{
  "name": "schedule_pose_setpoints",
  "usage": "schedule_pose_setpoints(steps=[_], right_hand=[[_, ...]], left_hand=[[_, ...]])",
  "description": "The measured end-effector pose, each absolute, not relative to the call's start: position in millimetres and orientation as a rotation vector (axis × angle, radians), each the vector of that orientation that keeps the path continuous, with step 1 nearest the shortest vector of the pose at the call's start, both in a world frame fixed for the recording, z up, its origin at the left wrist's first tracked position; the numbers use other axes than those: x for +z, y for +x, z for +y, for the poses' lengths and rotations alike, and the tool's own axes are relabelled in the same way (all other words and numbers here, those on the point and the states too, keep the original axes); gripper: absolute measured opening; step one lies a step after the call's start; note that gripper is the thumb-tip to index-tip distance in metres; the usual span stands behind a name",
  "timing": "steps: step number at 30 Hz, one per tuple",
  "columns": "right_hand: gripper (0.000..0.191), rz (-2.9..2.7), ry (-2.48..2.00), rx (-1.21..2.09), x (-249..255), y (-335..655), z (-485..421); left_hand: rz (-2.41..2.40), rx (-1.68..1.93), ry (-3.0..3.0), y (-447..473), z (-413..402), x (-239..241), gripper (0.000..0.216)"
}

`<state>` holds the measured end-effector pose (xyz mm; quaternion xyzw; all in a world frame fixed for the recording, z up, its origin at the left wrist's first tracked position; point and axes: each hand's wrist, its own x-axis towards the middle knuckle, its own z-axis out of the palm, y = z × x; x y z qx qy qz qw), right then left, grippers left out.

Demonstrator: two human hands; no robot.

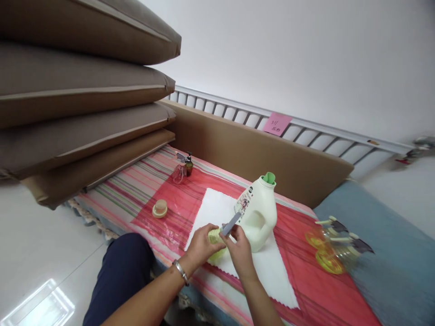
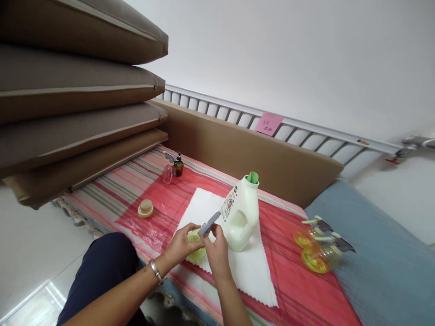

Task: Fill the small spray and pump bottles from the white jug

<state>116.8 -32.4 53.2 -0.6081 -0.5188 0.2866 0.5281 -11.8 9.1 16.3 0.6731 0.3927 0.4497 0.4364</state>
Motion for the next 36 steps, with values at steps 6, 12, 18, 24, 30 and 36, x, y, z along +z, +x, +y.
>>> schedule_pose_setpoints(steps=[6, 12, 18, 24, 30, 36], right_hand=[[0.031, -1.251, -1.399, 0.738, 52, 113, -33], [0.034, -1.223, -1.41, 0.715, 49, 109, -35], [0.031, -1.256, -1.415, 0.697, 44, 109, -31], [0.045, -1.241, -1.514, 0.601, 35, 108, -43], [0.025, -1.449, -1.588, 0.08, 75, 128, -72], [0.043, -2.471, -1.494, -0.21, 149, 131, -40]], left_hand=[[0.976, 1.114, 1.66, -13, 10, 16, 0.045], [0.965, 1.108, 1.649, -13, 10, 17, 0.041], [0.969, 1.109, 1.645, -13, 11, 17, 0.038], [0.965, 1.1, 1.65, -15, 10, 22, 0.035], [0.983, 1.085, 1.653, -15, 8, 23, 0.04], [0.994, 1.092, 1.672, -15, 8, 21, 0.043]])
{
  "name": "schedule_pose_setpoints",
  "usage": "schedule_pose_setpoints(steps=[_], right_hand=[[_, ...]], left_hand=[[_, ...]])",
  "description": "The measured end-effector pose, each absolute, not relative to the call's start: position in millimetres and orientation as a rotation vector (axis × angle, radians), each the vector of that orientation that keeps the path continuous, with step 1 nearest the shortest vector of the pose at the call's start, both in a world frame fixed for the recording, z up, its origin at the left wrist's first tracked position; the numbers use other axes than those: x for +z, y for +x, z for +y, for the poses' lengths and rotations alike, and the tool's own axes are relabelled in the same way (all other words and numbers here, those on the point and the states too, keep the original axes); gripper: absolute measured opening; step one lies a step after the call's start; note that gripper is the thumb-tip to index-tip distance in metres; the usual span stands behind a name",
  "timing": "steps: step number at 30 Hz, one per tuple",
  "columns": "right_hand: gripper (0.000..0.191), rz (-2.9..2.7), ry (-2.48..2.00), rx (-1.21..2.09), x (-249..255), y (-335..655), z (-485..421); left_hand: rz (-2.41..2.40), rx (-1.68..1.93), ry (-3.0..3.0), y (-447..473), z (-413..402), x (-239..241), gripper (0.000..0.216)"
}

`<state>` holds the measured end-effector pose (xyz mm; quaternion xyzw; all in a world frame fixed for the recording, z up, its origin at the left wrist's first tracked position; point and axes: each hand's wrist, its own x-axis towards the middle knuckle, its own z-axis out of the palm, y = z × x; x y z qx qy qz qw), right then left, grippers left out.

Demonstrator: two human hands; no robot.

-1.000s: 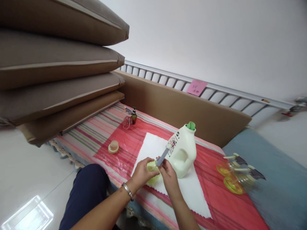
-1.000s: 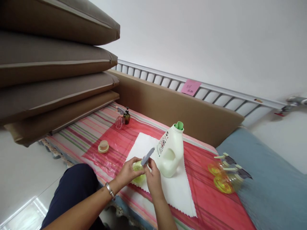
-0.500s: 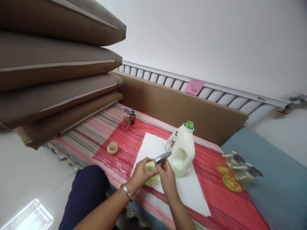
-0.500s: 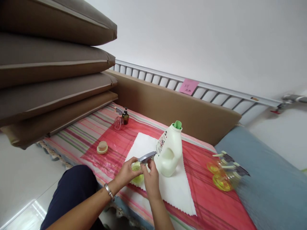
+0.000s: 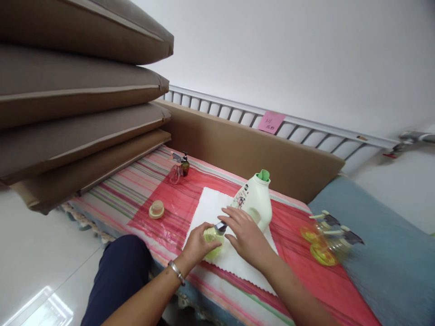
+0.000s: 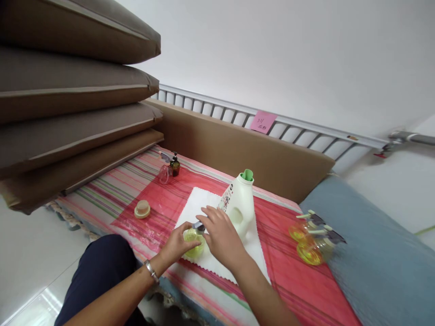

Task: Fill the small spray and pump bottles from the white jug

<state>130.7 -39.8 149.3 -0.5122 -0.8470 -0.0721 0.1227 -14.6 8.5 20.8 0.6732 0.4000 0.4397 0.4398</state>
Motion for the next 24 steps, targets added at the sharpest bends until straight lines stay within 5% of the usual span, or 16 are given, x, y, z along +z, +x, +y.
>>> schedule_pose_setpoints(steps=[11, 19, 24], right_hand=[[0.015, -3.011, -1.614, -0.169, 171, 99, -1], [0.059, -2.921, -1.87, -0.193, 174, 93, -2], [0.062, -2.879, -2.007, -0.125, 173, 85, 1]], left_hand=[[1.008, 1.097, 1.717, -15, 8, 21, 0.04], [1.001, 1.095, 1.718, -16, 10, 15, 0.045], [0.993, 1.095, 1.719, -17, 9, 14, 0.048]])
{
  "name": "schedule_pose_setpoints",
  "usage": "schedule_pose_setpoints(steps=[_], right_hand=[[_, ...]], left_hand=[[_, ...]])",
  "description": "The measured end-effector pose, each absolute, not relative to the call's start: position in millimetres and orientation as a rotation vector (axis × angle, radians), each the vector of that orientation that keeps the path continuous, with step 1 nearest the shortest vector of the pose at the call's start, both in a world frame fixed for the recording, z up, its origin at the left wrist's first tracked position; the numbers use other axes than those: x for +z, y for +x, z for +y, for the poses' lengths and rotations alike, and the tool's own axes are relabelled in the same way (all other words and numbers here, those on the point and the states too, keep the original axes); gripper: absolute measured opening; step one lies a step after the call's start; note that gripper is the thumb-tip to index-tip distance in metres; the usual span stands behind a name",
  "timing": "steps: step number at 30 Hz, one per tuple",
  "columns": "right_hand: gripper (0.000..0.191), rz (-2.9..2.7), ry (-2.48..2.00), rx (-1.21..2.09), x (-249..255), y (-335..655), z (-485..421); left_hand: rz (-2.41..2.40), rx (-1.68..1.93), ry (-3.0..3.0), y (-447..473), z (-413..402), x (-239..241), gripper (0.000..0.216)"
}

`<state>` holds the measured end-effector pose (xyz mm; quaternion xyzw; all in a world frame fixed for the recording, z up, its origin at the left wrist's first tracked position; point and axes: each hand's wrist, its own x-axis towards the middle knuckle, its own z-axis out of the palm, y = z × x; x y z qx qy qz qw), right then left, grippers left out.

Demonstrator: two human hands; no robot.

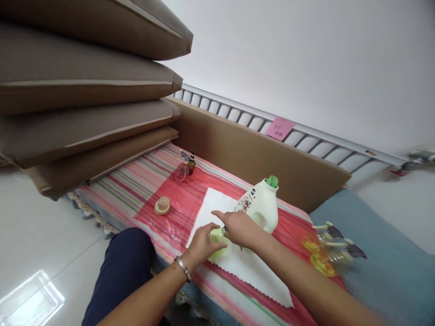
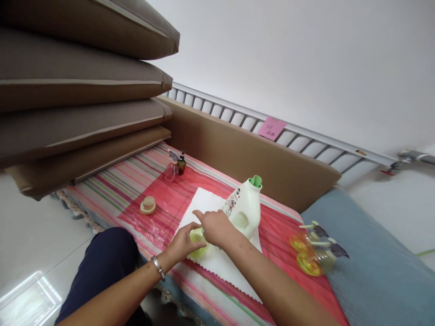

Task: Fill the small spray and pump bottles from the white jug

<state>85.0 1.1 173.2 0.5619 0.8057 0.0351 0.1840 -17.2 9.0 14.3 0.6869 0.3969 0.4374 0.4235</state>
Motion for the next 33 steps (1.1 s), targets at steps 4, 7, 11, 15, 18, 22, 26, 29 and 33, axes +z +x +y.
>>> schedule_pose_setpoints(steps=[4, 7, 11, 15, 18, 22, 26, 29, 33], right_hand=[[0.061, 2.172, 1.731, 0.043, 171, 82, 4], [0.071, 2.174, 1.761, -0.015, 169, 83, 5], [0.065, 2.095, 1.885, -0.089, 168, 81, 7], [0.075, 2.161, 1.976, -0.195, 176, 79, 7], [0.066, 2.328, 2.046, -0.325, 186, 92, 12], [0.038, 2.439, 2.245, -0.561, 186, 127, 19], [0.031, 2.482, 2.113, -1.09, 163, 148, 6], [0.037, 2.496, 2.006, -1.404, 140, 145, -9], [0.041, 2.491, 2.06, -1.609, 119, 137, -15]], left_hand=[[0.979, 1.094, 1.714, -18, 9, 14, 0.045], [0.977, 1.096, 1.709, -18, 10, 13, 0.047], [0.981, 1.099, 1.709, -17, 10, 11, 0.049], [0.98, 1.098, 1.706, -18, 10, 11, 0.048], [0.977, 1.1, 1.703, -18, 10, 10, 0.047], [0.977, 1.112, 1.685, -18, 10, 9, 0.049], [0.96, 1.118, 1.67, -19, 10, 10, 0.049], [0.952, 1.117, 1.663, -18, 10, 11, 0.048], [0.949, 1.114, 1.654, -19, 9, 14, 0.045]])
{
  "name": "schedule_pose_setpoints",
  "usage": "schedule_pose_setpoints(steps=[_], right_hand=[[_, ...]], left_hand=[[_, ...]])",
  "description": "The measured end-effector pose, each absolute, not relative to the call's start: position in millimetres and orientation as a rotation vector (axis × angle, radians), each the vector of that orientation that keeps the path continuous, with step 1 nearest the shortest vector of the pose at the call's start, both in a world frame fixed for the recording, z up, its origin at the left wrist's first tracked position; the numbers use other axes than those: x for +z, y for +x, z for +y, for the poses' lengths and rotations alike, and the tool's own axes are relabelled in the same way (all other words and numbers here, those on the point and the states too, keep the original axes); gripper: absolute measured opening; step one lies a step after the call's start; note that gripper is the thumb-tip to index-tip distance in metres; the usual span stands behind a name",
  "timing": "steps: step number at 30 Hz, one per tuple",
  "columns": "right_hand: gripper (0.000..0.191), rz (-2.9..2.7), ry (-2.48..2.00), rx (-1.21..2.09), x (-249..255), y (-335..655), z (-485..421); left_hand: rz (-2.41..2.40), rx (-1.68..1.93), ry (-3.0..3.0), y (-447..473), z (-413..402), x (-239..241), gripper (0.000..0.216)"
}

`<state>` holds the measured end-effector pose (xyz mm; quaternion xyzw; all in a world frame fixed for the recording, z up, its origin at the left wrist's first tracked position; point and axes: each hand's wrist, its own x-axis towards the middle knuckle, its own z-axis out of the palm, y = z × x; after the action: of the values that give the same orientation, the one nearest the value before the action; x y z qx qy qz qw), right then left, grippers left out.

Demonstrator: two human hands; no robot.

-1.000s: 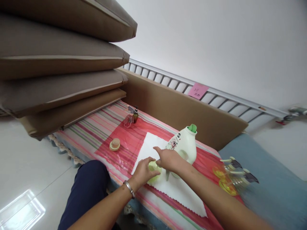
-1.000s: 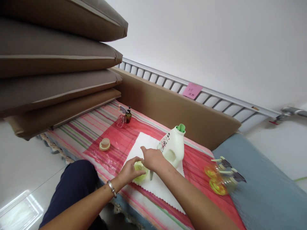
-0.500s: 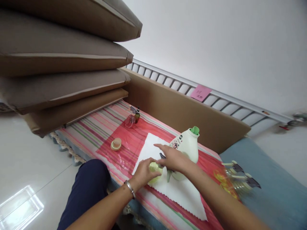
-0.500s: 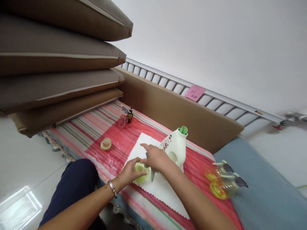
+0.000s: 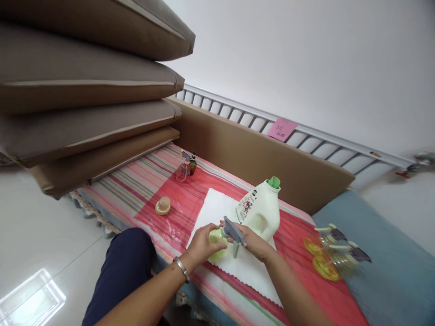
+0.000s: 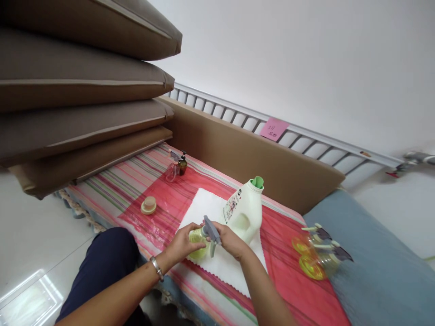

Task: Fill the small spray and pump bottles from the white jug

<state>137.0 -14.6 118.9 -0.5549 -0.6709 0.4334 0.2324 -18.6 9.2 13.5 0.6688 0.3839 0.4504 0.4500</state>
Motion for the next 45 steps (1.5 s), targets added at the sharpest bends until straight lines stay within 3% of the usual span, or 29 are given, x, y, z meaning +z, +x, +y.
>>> schedule_pose_setpoints(steps=[5, 20, 25, 29, 33, 37, 42, 45], right_hand=[[0.051, -1.69, -1.513, 1.162, 105, 138, -15], [0.04, -1.452, -1.451, 1.012, 78, 135, -21], [0.046, -1.419, -1.407, 1.027, 68, 135, -20], [0.037, -1.396, -1.414, 0.964, 66, 133, -20], [0.043, -1.384, -1.396, 0.955, 65, 130, -21], [0.03, -1.357, -1.435, 0.889, 62, 128, -20], [0.038, -1.347, -1.406, 0.889, 58, 124, -21], [0.027, -1.338, -1.428, 0.852, 59, 121, -23]], left_hand=[[0.959, 1.105, 1.648, -18, 7, 17, 0.043], [0.931, 1.104, 1.657, -17, 7, 17, 0.047], [0.907, 1.117, 1.623, -16, 8, 15, 0.049], [0.862, 1.124, 1.572, -15, 7, 15, 0.05], [0.78, 1.121, 1.463, -13, 6, 17, 0.053], [0.81, 1.111, 1.51, -14, 8, 20, 0.049], [0.882, 1.099, 1.548, -15, 9, 20, 0.047], [0.916, 1.097, 1.561, -15, 8, 18, 0.047]])
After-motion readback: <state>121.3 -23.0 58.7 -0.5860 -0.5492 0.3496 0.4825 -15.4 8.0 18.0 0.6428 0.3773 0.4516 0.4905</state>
